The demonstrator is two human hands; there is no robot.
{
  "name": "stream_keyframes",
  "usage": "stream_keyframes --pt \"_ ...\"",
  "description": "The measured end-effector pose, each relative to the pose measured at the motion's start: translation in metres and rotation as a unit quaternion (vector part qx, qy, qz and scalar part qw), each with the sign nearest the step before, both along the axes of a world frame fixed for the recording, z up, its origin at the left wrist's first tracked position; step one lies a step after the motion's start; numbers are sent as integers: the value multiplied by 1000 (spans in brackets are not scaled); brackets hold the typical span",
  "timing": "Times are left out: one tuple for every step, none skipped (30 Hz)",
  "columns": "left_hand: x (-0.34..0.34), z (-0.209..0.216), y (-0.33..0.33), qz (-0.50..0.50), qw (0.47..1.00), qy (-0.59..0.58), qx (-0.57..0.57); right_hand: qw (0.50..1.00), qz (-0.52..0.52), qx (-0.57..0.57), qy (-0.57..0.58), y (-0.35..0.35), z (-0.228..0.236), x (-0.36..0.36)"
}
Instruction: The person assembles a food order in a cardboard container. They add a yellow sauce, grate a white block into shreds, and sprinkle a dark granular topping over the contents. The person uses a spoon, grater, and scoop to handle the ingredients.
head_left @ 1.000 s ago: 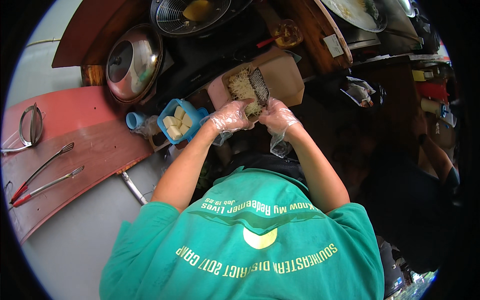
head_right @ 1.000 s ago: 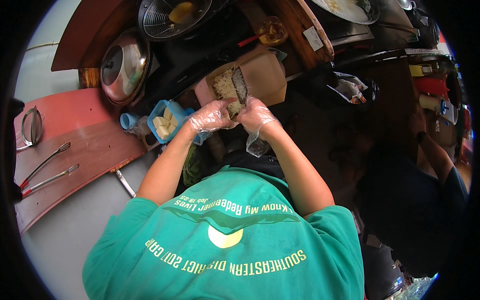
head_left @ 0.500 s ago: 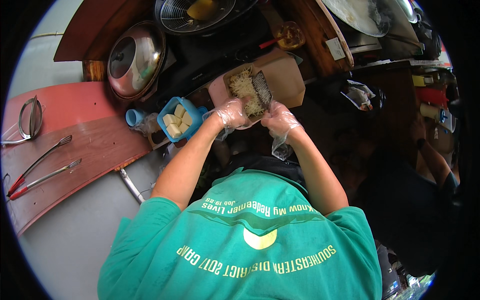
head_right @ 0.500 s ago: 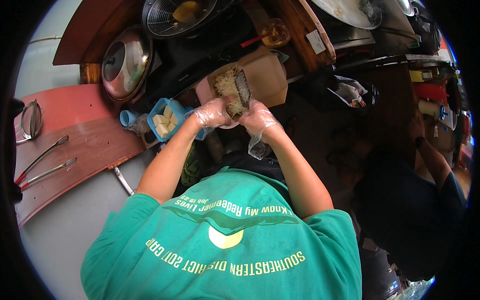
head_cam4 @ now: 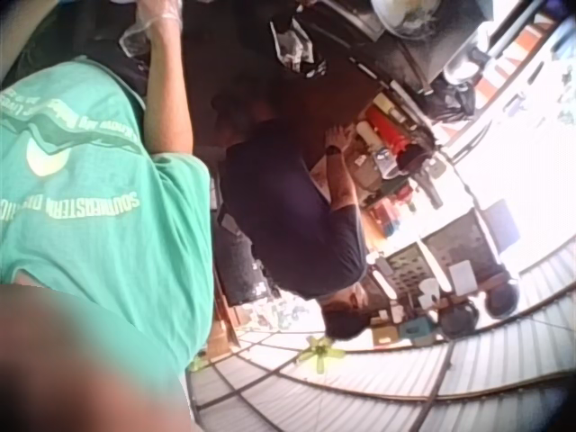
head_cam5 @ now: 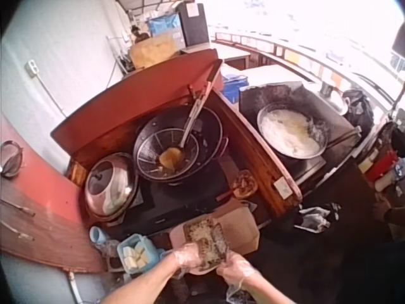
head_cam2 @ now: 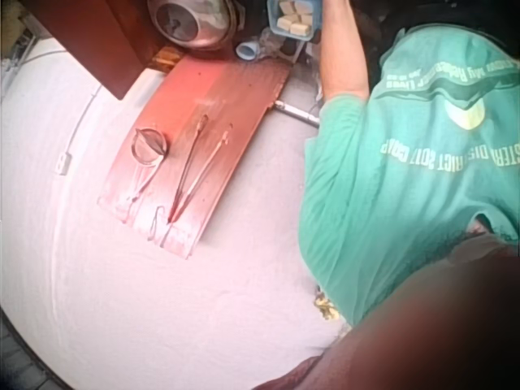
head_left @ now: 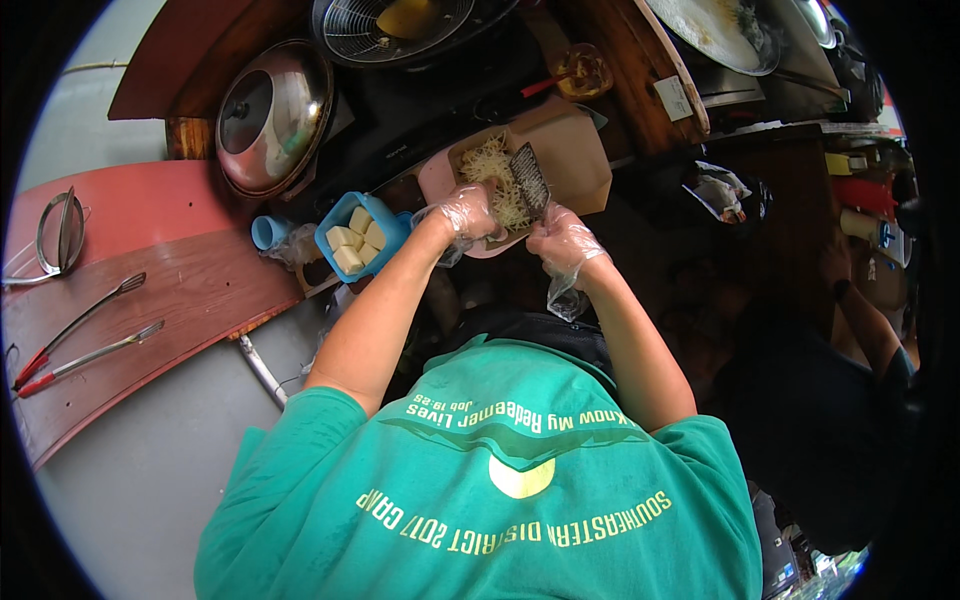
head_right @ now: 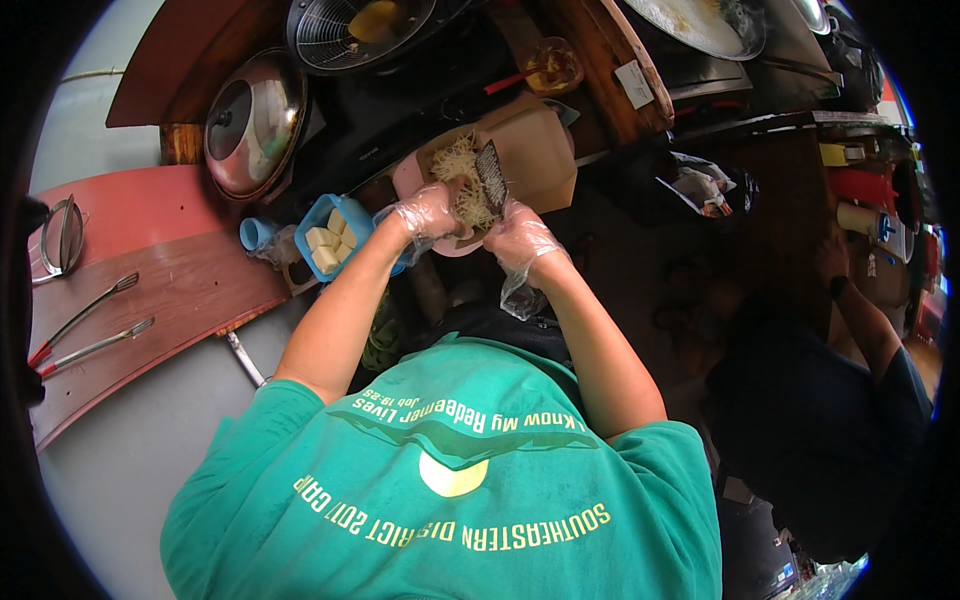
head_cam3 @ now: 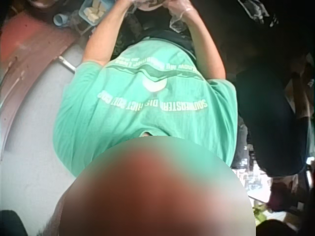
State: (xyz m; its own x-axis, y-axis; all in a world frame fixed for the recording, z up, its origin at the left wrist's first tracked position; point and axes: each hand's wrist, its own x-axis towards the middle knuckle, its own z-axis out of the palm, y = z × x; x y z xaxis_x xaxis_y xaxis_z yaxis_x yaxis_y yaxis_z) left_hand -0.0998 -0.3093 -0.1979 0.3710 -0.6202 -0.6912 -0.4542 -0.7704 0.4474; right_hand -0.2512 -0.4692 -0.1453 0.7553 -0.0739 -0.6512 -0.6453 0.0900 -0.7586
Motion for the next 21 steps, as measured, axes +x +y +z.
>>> stream_keyframes --pt "0 1 2 -8 1000 9 -11 1000 -8 9 -6 0 -1 -1" --pt "1 2 4 -16 1000 18 -17 999 -16 22 -17 0 -2 -2" --pt "2 5 6 -15 998 21 -48 1000 -16 19 -10 0 -4 -2" --pt "3 8 9 -15 997 26 -75 1000 -15 20 -7 0 -7 -3" --pt "4 11 14 -15 994 30 -101 1000 -18 24 -5 1 -10 -4" --pt "4 16 19 55 991 37 -116 999 -19 29 4 1 -13 -5" --pt "5 21 25 124 983 43 -130 999 -25 37 12 3 -17 -6" --pt "3 25 30 186 967 40 -169 998 -34 53 17 4 -19 -6" --pt "-2 28 32 245 946 36 -210 998 -18 47 25 8 -22 -4" --pt "-10 30 32 296 915 24 -272 998 -6 48 30 13 -25 -1" --pt "-16 32 32 357 886 11 -294 998 5 49 37 18 -26 1" --pt "-26 33 31 365 892 -19 -265 997 13 49 53 25 -26 3" --pt "-39 34 29 375 881 -28 -288 998 22 56 32 33 -25 6" --pt "-47 35 25 340 884 -97 -306 998 16 50 26 39 -23 8" --pt "-52 37 23 292 886 -174 -316 999 10 44 20 45 -21 9" --pt "-53 40 21 341 885 -141 -284 997 -14 76 -11 47 -18 9" --pt "-52 42 19 375 881 -114 -264 997 -14 74 7 49 -16 10" --pt "-53 45 18 411 869 -94 -261 996 -17 83 10 49 -15 12" --pt "-55 48 17 391 875 -97 -270 995 -25 93 5 49 -14 14" --pt "-59 52 18 372 873 -106 -295 997 -19 74 -6 49 -13 16" --pt "-63 55 18 358 873 -115 -312 998 -17 59 -24 51 -12 17"
